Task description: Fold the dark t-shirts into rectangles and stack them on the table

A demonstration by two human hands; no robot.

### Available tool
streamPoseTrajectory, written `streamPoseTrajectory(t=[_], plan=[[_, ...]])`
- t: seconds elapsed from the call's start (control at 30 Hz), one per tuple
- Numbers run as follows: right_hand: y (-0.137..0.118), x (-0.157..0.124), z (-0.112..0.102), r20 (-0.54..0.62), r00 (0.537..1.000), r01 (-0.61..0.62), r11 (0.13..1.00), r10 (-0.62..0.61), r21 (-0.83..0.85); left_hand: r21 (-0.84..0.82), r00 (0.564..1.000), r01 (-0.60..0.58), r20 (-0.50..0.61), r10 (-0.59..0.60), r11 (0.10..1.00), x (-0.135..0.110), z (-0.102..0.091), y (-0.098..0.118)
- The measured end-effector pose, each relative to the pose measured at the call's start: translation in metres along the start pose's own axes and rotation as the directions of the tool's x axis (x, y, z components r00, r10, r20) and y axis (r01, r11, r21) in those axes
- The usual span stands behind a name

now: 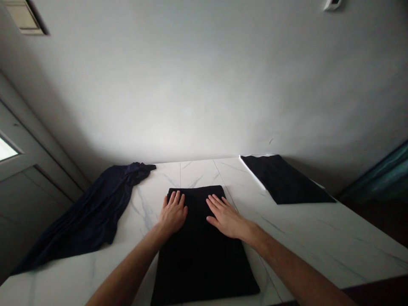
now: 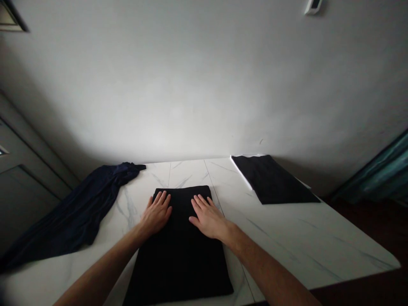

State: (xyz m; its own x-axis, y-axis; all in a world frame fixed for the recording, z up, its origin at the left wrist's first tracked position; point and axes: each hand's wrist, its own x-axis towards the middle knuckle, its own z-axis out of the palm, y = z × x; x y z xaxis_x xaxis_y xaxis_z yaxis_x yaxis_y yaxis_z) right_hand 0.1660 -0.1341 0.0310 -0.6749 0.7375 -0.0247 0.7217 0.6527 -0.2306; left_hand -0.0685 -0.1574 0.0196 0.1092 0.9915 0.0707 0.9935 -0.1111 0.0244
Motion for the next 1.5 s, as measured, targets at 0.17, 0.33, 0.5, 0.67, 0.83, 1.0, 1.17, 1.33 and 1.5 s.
streamPoseTrajectory(t=[0.17, 0.33, 0.5, 0.67, 0.83, 1.0, 1.17, 1.33, 1.5], plan=[[-0.004, 0.028, 0.002, -0.031, 0.998, 0.049, 0.999, -0.050, -0.023, -0.060, 0.994, -0.113, -0.016, 0.112, 0.992, 0.008, 0.009, 0.013], [0.017, 0.035, 0.016, -0.058, 0.998, -0.034, 0.999, 0.032, -0.036, -0.088, 0.999, 0.044, -0.004, -0.044, 0.995, 0.003, 0.019, 0.006], [0.033, 0.032, 0.017, -0.105, 0.982, -0.165, 0.984, 0.158, -0.067, -0.100, 0.979, 0.202, 0.018, -0.202, 0.974, 0.002, 0.013, 0.004], [0.016, 0.040, 0.012, -0.149, 0.979, -0.157, 0.981, 0.138, -0.118, -0.069, 0.994, 0.098, -0.044, -0.101, 0.993, 0.014, 0.000, 0.020], [0.012, 0.053, 0.015, -0.110, 0.992, -0.070, 0.996, 0.063, -0.061, -0.106, 0.999, -0.032, -0.008, 0.031, 0.994, 0.022, 0.006, 0.017], [0.038, 0.050, 0.021, -0.129, 0.966, -0.231, 0.972, 0.224, -0.043, -0.091, 0.983, 0.183, 0.007, -0.183, 0.979, 0.019, 0.016, -0.010], [0.043, 0.050, 0.012, -0.083, 0.952, -0.299, 0.954, 0.296, -0.021, -0.083, 0.967, 0.253, 0.019, -0.253, 0.964, 0.020, 0.007, -0.012], [-0.003, 0.037, 0.007, -0.126, 0.959, -0.263, 0.964, 0.255, -0.051, -0.064, 0.994, 0.105, -0.011, -0.106, 0.992, -0.003, -0.004, 0.019], [-0.021, -0.016, 0.025, -0.122, 0.989, -0.093, 0.995, 0.087, -0.039, -0.073, 0.996, -0.062, 0.059, 0.067, 0.995, -0.068, 0.004, 0.019]])
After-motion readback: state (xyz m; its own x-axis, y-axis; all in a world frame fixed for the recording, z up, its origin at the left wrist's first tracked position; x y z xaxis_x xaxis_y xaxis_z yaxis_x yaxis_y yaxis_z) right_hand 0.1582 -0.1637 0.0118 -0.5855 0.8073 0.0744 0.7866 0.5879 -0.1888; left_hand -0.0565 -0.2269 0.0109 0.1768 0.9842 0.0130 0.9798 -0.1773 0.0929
